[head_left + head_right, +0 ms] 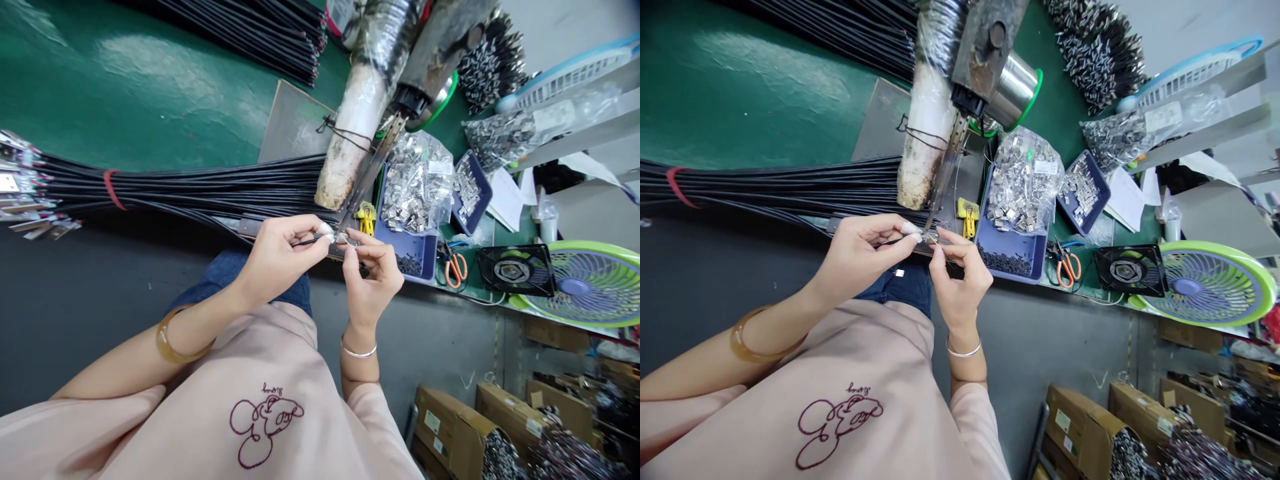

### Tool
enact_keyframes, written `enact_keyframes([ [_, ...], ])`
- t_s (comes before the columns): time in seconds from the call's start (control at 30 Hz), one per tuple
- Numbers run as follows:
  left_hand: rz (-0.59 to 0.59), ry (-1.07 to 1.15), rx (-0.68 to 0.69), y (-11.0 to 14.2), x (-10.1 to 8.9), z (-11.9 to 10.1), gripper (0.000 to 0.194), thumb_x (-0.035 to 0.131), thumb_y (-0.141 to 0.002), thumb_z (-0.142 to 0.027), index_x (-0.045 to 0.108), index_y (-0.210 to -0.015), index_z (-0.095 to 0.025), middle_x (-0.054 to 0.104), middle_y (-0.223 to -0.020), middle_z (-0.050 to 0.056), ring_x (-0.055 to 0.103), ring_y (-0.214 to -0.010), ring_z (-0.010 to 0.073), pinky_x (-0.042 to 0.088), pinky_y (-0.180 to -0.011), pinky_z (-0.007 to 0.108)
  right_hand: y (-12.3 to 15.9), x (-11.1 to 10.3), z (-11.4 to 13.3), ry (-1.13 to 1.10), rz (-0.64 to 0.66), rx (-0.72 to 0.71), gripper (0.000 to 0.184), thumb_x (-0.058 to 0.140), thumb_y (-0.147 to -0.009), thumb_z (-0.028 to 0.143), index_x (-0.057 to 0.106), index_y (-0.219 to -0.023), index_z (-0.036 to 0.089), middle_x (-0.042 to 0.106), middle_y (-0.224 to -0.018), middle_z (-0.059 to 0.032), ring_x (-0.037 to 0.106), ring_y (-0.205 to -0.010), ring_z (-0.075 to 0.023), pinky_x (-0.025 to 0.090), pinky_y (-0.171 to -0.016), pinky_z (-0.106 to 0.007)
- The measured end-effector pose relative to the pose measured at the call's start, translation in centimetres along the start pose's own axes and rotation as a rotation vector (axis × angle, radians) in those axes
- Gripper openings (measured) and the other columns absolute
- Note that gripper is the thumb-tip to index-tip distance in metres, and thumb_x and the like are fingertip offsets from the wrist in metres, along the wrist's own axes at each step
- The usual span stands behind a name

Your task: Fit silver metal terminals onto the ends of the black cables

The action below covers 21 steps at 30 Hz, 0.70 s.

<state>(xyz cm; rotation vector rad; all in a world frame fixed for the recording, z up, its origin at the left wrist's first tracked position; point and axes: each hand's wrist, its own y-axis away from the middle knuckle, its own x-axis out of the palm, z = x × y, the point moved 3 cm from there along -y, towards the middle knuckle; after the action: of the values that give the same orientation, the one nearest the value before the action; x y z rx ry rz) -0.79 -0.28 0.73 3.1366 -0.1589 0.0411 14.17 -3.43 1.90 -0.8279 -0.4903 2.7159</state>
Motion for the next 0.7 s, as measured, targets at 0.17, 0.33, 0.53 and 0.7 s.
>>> enact_keyframes([
  [0.17,0.003,0.004,-0.001,0.0,0.1,0.2,0.009,0.063,-0.08,-0.019,0.067,-0.074,-0.015,0.044,-0.057,-0.004,0.035,-0.053,0.0064,0.026,-0.049,0.021,-0.2,0.0,0.2,0.014,0.003,-0.046,0.003,0.066,-0.09,0.022,0.064,-0.087,0.023,0.078,-0.102,-0.0048,0.075,-0.092,-0.0166,0.064,-0.075,-0.031],
  [0.33,0.006,0.002,-0.006,0.1,0.1,0.4,0.009,0.062,-0.079,-0.017,0.065,-0.071,-0.014,0.037,-0.056,-0.006,0.03,-0.052,0.0055,0.022,-0.048,0.02,0.1,-0.2,-0.1,-0.007,0.016,-0.076,0.006,0.065,-0.089,0.019,0.061,-0.087,0.023,0.078,-0.103,-0.003,0.077,-0.087,-0.0153,0.065,-0.073,-0.029],
  [0.53,0.022,-0.017,-0.012,0.2,0.0,0.4,0.01,0.061,-0.08,-0.018,0.066,-0.073,-0.012,0.036,-0.055,-0.006,0.029,-0.052,0.0054,0.021,-0.047,0.02,0.3,-0.3,-0.1,0.001,0.036,-0.103,0.007,0.065,-0.09,0.018,0.061,-0.088,0.023,0.078,-0.104,-0.0027,0.077,-0.084,-0.0149,0.065,-0.072,-0.028],
  [0.7,0.117,-0.104,0.071,0.8,-0.2,0.2,0.013,0.06,-0.082,-0.015,0.068,-0.072,-0.012,0.043,-0.055,-0.006,0.032,-0.052,0.0045,0.025,-0.048,0.019,0.9,-1.9,1.0,-0.003,-0.189,-0.185,0.006,0.066,-0.09,0.02,0.064,-0.094,0.025,0.073,-0.081,0.0035,0.066,-0.054,-0.0091,0.053,-0.048,-0.023],
])
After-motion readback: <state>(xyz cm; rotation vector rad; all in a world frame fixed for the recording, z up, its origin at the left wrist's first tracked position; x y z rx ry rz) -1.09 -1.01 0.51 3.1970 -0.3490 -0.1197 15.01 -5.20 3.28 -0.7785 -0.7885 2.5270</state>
